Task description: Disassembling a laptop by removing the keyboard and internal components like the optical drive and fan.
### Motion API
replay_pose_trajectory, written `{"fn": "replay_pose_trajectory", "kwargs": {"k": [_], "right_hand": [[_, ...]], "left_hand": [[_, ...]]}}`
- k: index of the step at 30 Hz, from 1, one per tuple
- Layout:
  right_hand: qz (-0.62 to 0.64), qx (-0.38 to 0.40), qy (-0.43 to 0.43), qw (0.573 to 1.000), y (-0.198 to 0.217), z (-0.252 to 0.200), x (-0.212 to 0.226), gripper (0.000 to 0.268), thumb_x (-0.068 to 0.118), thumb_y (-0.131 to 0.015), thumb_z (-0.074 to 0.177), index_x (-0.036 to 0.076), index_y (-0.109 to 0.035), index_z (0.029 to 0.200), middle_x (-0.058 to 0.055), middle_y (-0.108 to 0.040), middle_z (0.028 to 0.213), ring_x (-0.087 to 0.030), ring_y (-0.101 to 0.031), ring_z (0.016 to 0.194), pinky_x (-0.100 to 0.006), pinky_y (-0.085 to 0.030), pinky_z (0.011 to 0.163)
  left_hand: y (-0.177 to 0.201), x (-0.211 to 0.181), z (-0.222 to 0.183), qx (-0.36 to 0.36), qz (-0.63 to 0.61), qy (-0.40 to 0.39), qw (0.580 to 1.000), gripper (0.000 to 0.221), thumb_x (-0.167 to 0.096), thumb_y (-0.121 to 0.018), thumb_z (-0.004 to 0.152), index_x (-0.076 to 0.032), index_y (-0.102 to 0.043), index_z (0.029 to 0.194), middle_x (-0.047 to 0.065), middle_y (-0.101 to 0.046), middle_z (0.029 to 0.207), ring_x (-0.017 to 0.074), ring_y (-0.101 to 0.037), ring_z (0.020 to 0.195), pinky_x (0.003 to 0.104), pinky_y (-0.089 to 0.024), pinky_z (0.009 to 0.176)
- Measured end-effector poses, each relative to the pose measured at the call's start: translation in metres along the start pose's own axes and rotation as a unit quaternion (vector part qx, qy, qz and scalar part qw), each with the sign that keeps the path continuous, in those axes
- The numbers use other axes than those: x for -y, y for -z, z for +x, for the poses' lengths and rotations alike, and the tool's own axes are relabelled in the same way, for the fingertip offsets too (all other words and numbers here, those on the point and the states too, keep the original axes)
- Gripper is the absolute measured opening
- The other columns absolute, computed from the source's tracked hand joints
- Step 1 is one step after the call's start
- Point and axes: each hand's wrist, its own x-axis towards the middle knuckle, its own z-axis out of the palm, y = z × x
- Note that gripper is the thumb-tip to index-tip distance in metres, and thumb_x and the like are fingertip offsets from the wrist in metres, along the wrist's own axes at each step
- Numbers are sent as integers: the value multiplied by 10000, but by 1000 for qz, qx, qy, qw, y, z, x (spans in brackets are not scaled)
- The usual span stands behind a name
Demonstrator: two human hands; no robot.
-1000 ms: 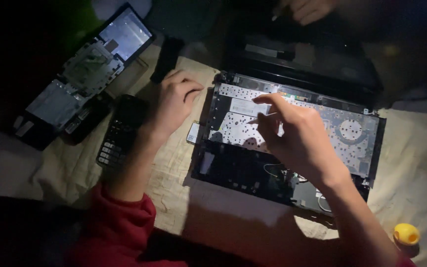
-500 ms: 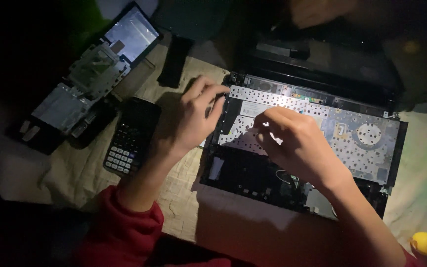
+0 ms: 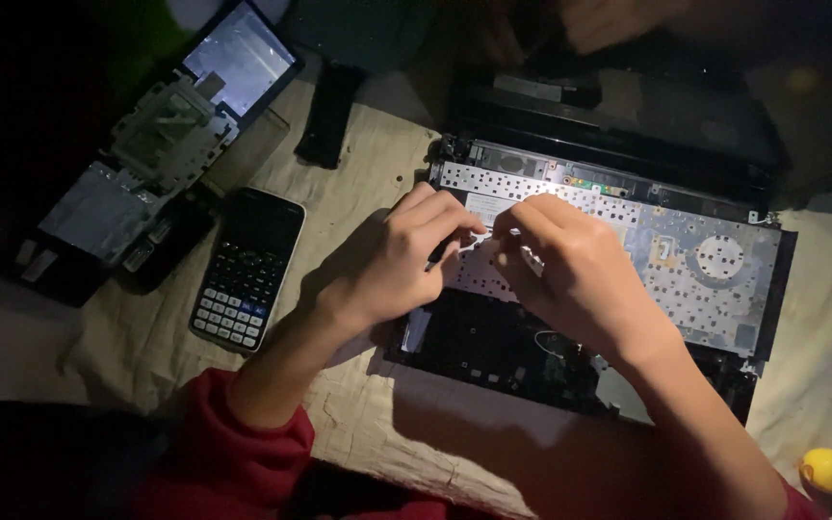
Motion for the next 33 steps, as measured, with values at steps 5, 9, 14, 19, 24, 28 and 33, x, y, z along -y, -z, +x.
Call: {"fn": "replay_pose_trajectory", "kwargs": {"k": [5,9,14,19,24,28,33], "right_hand": [[-119,8,19,993,-10,3,6,97,87,-643,984,73,-624,1078,-100,-606,678,-297,-689,670,-402,-556,558],[-80,13,-17,997,-17,7,15,197,148,-489,1073,75,-567,1238,-133,-653,694,-353,-708,687,-480,-581,633],[-45,51,13,998,-4,17,18,271,131,-488,1036,44,-524,1289,-184,-642,766,-419,-688,698,-504,-565,597],[-110,48,59,991,-8,10,2,244,117,-548,969,40,-541,1200,-116,-568,766,-355,-672,719,-435,-553,614],[-160,15,76,984,-10,4,-7,116,183,-592,1016,92,-602,1088,-73,-610,619,-274,-674,597,-354,-536,522],[-138,36,66,988,-12,7,3,315,67,-582,914,43,-568,1227,-102,-598,746,-313,-668,706,-401,-557,526],[-146,21,41,988,-8,2,-3,155,174,-641,969,111,-619,1109,-51,-615,640,-282,-678,626,-375,-539,544]], "left_hand": [[2,3,-1,11,12,2,1000,180,60,-625,849,-104,-669,911,42,-617,830,267,-627,863,345,-552,774],[-3,5,-1,-21,-94,36,995,230,-148,-441,940,-89,-653,1009,47,-586,840,257,-585,837,367,-536,782],[11,0,0,-13,-142,95,985,329,1,-439,900,-74,-558,1198,134,-669,884,275,-613,798,369,-548,728],[5,6,2,-107,-270,115,950,297,-13,-332,936,-51,-470,1197,157,-650,922,215,-565,820,318,-512,783],[27,5,8,-351,-193,76,913,149,-46,-488,953,-115,-461,1083,26,-478,962,112,-435,892,240,-382,856],[40,4,5,-371,-161,83,911,215,-20,-464,859,-104,-379,1037,38,-440,962,127,-404,901,265,-346,893],[35,3,4,-380,-172,106,903,232,-20,-476,872,-108,-412,1078,13,-459,972,103,-395,919,256,-330,901]]}}
